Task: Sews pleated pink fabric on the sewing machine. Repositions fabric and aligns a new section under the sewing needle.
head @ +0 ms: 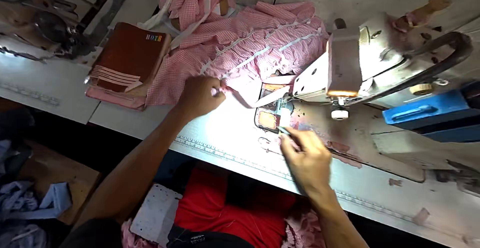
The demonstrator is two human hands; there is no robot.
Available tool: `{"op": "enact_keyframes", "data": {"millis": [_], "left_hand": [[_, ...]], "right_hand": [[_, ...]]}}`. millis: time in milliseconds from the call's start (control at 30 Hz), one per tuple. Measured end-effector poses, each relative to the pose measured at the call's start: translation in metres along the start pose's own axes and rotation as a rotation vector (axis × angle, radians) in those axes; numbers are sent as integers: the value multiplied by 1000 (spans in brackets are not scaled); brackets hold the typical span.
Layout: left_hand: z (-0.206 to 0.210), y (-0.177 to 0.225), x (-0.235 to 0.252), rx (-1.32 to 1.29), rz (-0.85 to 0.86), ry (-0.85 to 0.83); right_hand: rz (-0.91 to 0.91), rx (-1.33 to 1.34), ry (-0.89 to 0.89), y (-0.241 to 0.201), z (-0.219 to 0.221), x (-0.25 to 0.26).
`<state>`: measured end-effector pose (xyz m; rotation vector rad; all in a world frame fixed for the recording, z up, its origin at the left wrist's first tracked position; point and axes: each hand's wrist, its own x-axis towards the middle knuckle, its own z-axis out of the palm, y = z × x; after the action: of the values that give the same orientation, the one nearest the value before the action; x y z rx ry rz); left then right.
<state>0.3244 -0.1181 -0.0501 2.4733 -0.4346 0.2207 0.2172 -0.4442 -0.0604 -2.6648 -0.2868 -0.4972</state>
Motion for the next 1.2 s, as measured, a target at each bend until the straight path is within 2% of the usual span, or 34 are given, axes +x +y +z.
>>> {"op": "enact_keyframes", "data": {"millis": [67, 167, 233, 300, 333, 400, 467, 533, 633, 733, 833, 867, 933, 1033, 1067, 1100, 1200], "left_hand": [[-1, 32, -33, 40, 39, -200], [-4, 97, -118, 72, 145, -436], [-14, 131, -162, 14, 244, -627], [-27, 144, -173, -133, 316, -788], [-31, 143, -169, -174, 329, -737], [-36, 134, -136, -197, 269, -496], [-29, 112, -91, -73, 217, -227], [-16, 78, -51, 68, 200, -89], [1, 52, -45, 327, 126, -142], [-5, 74, -76, 348, 195, -186], [-2, 82, -87, 247, 350, -187], [2, 82, -84, 217, 376, -164], [15, 80, -71, 201, 364, -70], [38, 74, -47, 125, 247, -39], [44, 73, -41, 79, 204, -69], [47, 72, -37, 44, 161, -108], [45, 70, -29, -5, 119, -130]], "right_hand": [[144, -145, 55, 37, -22, -6], [253, -262, 90, 63, -35, -12], [231, -236, 121, 51, -35, -12], [135, -105, 128, 22, -31, -10], [70, -23, 92, 6, -29, -8], [-67, 95, -64, -26, -23, -3], [-170, 75, -235, -51, -12, -3], [-249, 48, -296, -64, 3, -11], [-329, 141, -339, -60, -8, -32], [-414, 276, -682, -41, -51, -60], [-382, 299, -957, -31, -81, -82], [-362, 326, -954, -32, -86, -79], [-284, 438, -759, -43, -82, -61], [-75, 510, -229, -61, -37, -23], [-22, 474, -117, -61, -18, -12], [18, 391, -72, -58, -3, -5], [38, 123, -129, -54, 12, -6]]}}
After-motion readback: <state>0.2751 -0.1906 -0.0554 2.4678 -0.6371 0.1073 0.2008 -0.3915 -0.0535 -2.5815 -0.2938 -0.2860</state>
